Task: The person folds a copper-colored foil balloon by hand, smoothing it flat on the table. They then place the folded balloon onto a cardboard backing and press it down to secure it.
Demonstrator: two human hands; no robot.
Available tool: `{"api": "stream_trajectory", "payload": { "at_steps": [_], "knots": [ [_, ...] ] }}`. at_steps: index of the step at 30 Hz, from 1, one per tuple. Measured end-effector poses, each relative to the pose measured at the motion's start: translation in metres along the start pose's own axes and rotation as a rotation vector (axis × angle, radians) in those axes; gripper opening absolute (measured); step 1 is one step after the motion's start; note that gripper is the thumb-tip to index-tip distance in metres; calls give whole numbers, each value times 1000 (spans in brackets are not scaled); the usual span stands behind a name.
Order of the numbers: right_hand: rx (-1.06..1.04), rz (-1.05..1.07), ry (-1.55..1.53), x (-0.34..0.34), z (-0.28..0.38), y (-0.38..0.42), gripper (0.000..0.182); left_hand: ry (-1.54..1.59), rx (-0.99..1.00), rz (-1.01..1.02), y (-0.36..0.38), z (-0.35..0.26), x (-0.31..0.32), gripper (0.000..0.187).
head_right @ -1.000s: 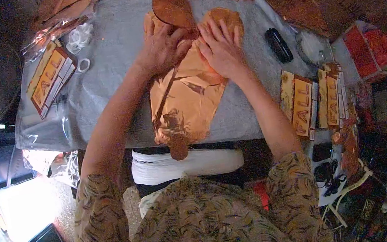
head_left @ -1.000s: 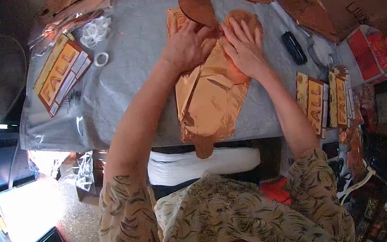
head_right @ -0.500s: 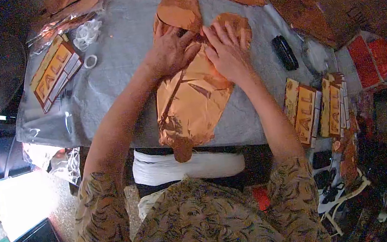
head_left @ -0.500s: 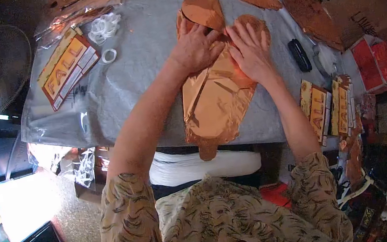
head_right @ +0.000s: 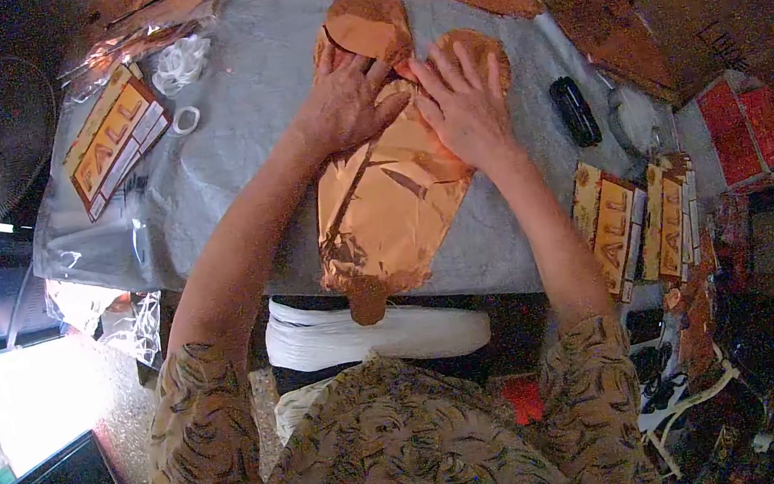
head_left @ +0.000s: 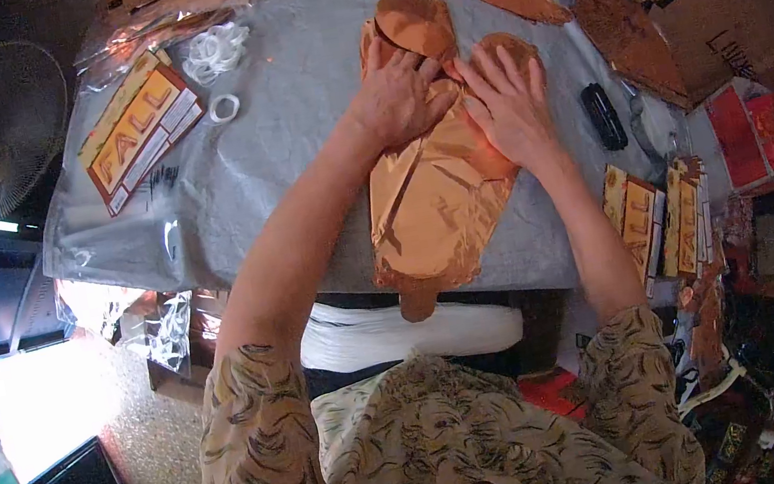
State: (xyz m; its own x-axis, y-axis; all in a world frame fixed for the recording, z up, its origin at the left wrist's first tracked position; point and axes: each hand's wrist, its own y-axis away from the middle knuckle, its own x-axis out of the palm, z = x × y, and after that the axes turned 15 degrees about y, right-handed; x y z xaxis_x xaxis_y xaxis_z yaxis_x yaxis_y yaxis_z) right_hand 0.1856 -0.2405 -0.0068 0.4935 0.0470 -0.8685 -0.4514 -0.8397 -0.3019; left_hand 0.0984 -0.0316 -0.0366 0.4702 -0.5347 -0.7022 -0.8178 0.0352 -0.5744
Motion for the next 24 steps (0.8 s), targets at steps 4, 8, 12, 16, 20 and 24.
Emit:
{"api": "stream_trajectory", "payload": {
  "at_steps": [4, 8, 12, 16, 20, 24],
  "knots": [
    [-16, 0, 9, -4, -4, -2, 52, 40, -22, 44, 1, -3, -4, 65],
    [-59, -11, 70, -6, -7, -3, 52, 0, -48, 80, 1, -4, -7, 60],
    [-68, -29, 68, -3, -8, -4, 53, 10, -128, 176, 0, -3, -8, 56],
    [-59, -34, 43, -5, -9, -4, 53, -39, 5, 122, -2, 14, 2, 51],
    [-38, 15, 33, -6, -7, -4, 53, 393, -35, -32, -10, 22, -15, 43],
    [-26, 18, 5, -1, -7, -5, 52, 301, -161, -504, -3, -4, -31, 50]
  ]
}}
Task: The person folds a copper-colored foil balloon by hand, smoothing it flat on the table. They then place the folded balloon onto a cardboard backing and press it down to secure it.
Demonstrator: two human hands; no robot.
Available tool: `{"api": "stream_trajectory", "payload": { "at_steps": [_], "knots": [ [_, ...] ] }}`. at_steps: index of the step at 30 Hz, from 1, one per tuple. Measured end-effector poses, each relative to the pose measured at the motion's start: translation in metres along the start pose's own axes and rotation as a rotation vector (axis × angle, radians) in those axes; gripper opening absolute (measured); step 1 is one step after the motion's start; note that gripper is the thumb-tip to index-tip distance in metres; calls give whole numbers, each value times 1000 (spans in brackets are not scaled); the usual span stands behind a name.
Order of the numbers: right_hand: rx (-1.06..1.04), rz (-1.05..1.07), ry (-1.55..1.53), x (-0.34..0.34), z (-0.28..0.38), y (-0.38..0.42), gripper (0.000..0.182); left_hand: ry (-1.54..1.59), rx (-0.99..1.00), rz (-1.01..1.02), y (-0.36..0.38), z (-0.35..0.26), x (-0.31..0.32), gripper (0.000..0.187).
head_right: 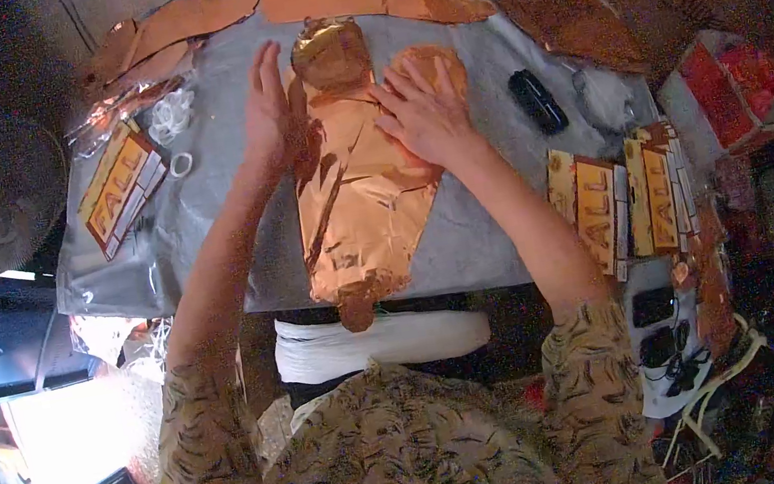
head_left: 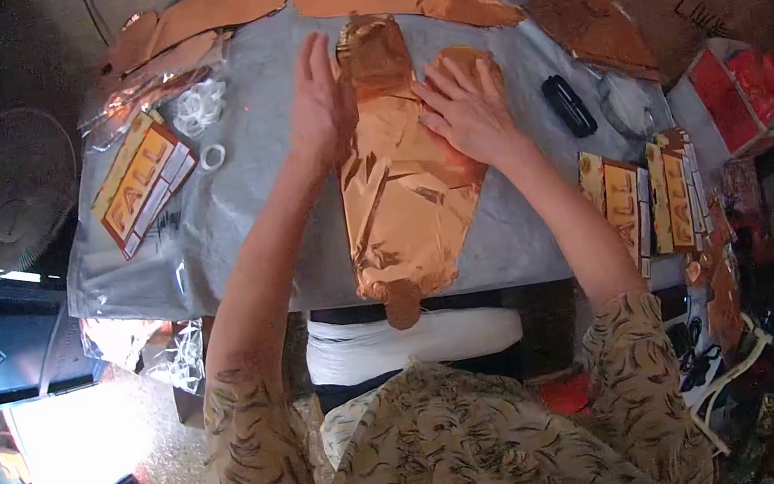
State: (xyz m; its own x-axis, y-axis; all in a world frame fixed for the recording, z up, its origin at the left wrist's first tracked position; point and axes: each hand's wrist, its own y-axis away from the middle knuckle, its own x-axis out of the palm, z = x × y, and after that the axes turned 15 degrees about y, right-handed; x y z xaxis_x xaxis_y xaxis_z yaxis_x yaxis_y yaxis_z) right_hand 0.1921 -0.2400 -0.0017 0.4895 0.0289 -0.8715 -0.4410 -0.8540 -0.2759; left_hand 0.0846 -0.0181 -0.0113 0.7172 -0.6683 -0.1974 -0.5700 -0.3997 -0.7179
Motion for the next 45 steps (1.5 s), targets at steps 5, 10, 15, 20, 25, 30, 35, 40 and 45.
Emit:
{"api": "stream_trajectory", "payload": {
  "at_steps": [5, 10, 15, 20, 25, 30, 35, 40, 45],
  "knots": [
    [-20, 35, 31, -7, 1, -2, 52, -10, 104, 590, 7, -23, 7, 48],
    [-2, 33, 12, -3, 1, -1, 51, 14, 202, 560, 13, -17, 22, 41],
    [11, 21, -55, -1, -2, 0, 49, -72, 214, 534, 17, -1, 25, 40],
    [15, 102, -33, -2, -9, -22, 47, -105, 161, 575, 16, -7, 21, 39],
    [91, 113, -137, 24, -16, -62, 49, -96, 252, 456, 20, -4, 26, 25],
    [164, 146, -203, 52, -28, -100, 52, -97, 130, 581, 19, -2, 22, 37],
    [171, 98, -243, 68, -35, -117, 53, -144, 207, 511, 20, -5, 23, 23],
    [145, 173, -141, 61, -38, -124, 53, -215, 122, 550, 22, -4, 25, 25],
    [189, 51, -219, 36, -43, -112, 52, -258, 107, 572, 22, -4, 24, 26]
  ]
}}
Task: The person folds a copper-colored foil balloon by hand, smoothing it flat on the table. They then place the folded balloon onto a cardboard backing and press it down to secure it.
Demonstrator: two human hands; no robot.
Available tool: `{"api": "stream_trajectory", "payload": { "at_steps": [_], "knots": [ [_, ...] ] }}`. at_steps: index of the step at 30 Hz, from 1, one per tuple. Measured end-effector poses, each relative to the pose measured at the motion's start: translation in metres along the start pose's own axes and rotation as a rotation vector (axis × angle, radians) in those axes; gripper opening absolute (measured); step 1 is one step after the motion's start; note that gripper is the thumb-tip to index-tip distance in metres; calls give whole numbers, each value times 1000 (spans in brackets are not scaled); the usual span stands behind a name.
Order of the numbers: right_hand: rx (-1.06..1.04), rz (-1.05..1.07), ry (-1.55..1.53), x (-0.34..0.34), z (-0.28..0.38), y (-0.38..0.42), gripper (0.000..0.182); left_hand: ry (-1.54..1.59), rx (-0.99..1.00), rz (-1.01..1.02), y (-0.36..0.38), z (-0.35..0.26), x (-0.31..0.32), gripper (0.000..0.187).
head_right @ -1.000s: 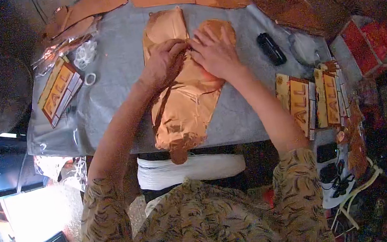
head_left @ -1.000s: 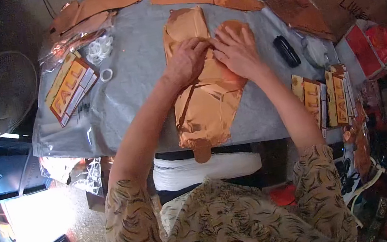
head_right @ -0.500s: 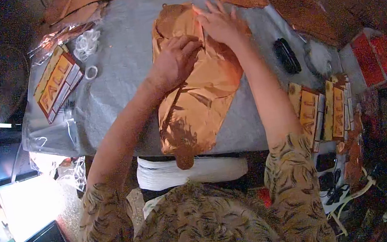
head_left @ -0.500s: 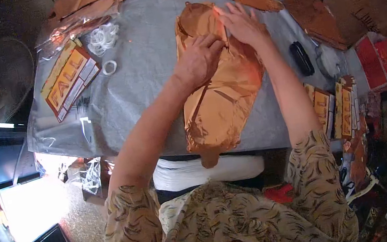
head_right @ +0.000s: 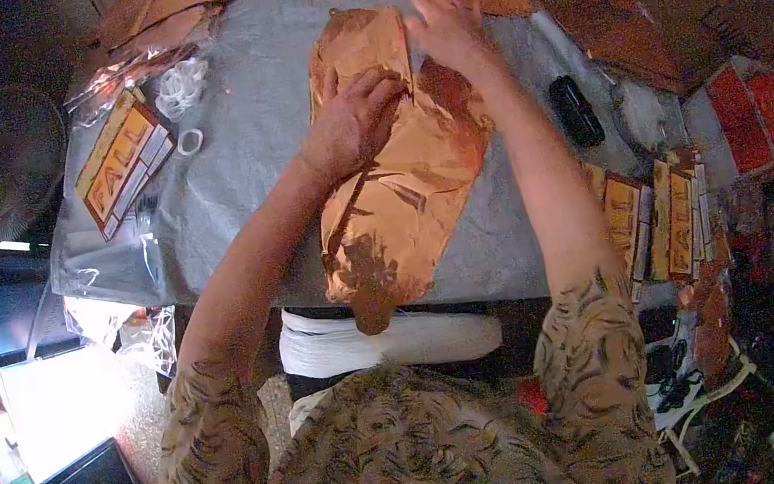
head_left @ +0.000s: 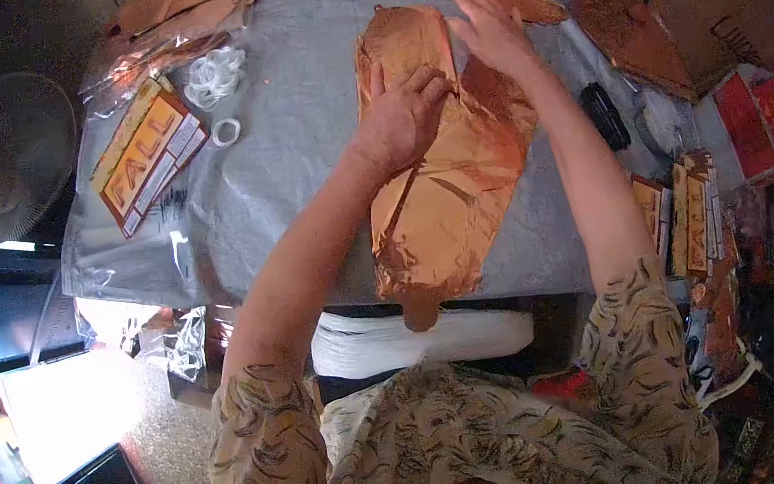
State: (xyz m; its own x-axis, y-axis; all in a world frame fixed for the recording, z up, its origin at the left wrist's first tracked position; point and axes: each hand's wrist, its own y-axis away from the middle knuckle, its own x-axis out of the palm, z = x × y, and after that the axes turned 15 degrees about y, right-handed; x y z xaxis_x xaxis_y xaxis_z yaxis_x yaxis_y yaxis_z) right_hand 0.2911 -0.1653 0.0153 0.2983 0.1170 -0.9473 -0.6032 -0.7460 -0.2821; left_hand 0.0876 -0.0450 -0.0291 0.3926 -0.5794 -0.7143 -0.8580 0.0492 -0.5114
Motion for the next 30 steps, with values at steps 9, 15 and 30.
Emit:
{"api": "stream_trajectory", "payload": {
  "at_steps": [9, 15, 30],
  "knots": [
    [-512, -60, -318, -16, 67, 14, 61, -124, 109, -25, 1, 13, 18, 39],
    [-480, 145, -161, -18, 82, 3, 48, -127, -75, 277, -3, 5, 1, 46],
    [335, 183, 13, -50, -21, 55, 51, 29, 41, -38, 1, 5, 6, 26]
  ]
}}
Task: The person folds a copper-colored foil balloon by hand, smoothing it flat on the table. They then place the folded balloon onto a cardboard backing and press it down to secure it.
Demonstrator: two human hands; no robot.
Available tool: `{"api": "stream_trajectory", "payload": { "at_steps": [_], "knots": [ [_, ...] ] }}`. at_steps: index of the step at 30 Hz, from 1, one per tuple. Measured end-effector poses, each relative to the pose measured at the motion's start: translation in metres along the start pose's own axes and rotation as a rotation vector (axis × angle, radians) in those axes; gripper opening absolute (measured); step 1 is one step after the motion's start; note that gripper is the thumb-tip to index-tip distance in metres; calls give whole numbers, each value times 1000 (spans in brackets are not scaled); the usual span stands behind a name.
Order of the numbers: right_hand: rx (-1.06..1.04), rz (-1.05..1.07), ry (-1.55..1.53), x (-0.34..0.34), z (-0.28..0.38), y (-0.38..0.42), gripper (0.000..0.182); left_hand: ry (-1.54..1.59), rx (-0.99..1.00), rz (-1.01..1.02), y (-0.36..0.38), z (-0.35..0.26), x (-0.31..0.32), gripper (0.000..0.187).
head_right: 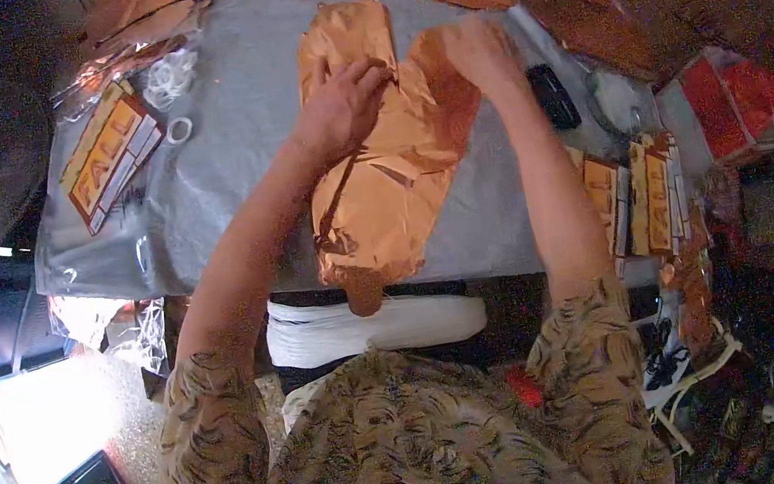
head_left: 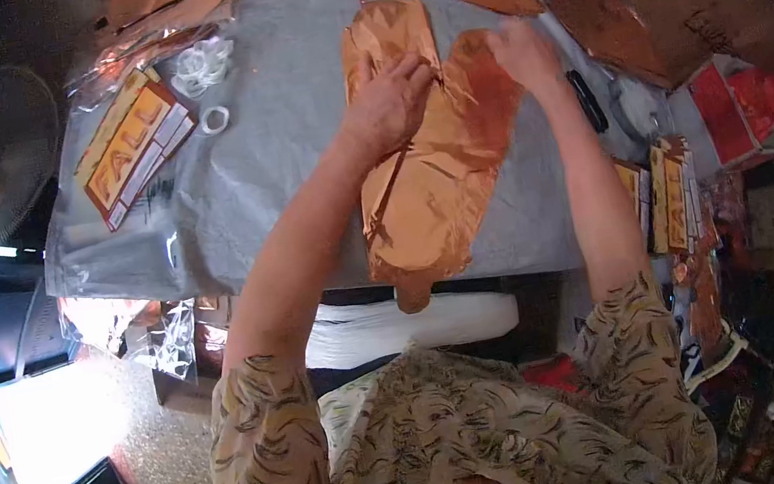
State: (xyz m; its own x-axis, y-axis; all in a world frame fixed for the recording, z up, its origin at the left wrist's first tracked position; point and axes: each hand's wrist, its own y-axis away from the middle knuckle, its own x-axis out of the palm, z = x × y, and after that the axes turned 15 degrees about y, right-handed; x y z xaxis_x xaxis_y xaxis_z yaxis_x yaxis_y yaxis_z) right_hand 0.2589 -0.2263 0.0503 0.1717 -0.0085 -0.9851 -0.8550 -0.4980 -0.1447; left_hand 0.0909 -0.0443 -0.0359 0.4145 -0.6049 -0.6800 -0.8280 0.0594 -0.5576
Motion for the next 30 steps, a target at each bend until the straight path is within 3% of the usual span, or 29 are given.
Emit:
{"api": "stream_trajectory", "payload": {
  "at_steps": [3, 7, 9, 11, 14, 16, 19, 20, 23, 27, 29, 30],
  "knots": [
    [61, 159, 144, 4, -28, 39, 59, -28, 16, -7, 0, -1, 2, 24],
    [125, 37, 68, 19, -30, 58, 62, -9, 24, -43, 0, -2, 1, 24],
    [87, 85, -60, 18, -26, 58, 54, 17, -23, 10, -1, -2, 1, 28],
    [30, -1, -49, 36, -38, 49, 50, 16, -22, 16, -2, -3, 2, 30],
    [14, 125, -267, 28, -35, 46, 41, 4, -24, 21, 0, -4, -2, 34],
    [99, 84, -707, 13, -27, 48, 25, -4, -24, 20, 2, -3, -2, 36],
    [23, -2, -621, -34, 2, 56, 20, -17, 1, -3, 1, -1, 3, 36],
    [-15, -18, -824, -21, 1, 47, 21, -14, 5, -11, 2, -2, 3, 37],
    [-58, -12, -890, -34, 30, 44, 19, -29, -8, 6, 2, -1, 1, 39],
    [-133, 0, -770, -37, 63, 37, 17, -44, -15, 33, 2, -2, -1, 45],
    [-217, -96, -577, -30, 76, 35, 17, -68, -7, 5, 1, 0, 2, 45],
    [-233, -17, -484, -34, 80, 37, 19, -92, -2, -24, 2, 2, 5, 46]
  ]
}}
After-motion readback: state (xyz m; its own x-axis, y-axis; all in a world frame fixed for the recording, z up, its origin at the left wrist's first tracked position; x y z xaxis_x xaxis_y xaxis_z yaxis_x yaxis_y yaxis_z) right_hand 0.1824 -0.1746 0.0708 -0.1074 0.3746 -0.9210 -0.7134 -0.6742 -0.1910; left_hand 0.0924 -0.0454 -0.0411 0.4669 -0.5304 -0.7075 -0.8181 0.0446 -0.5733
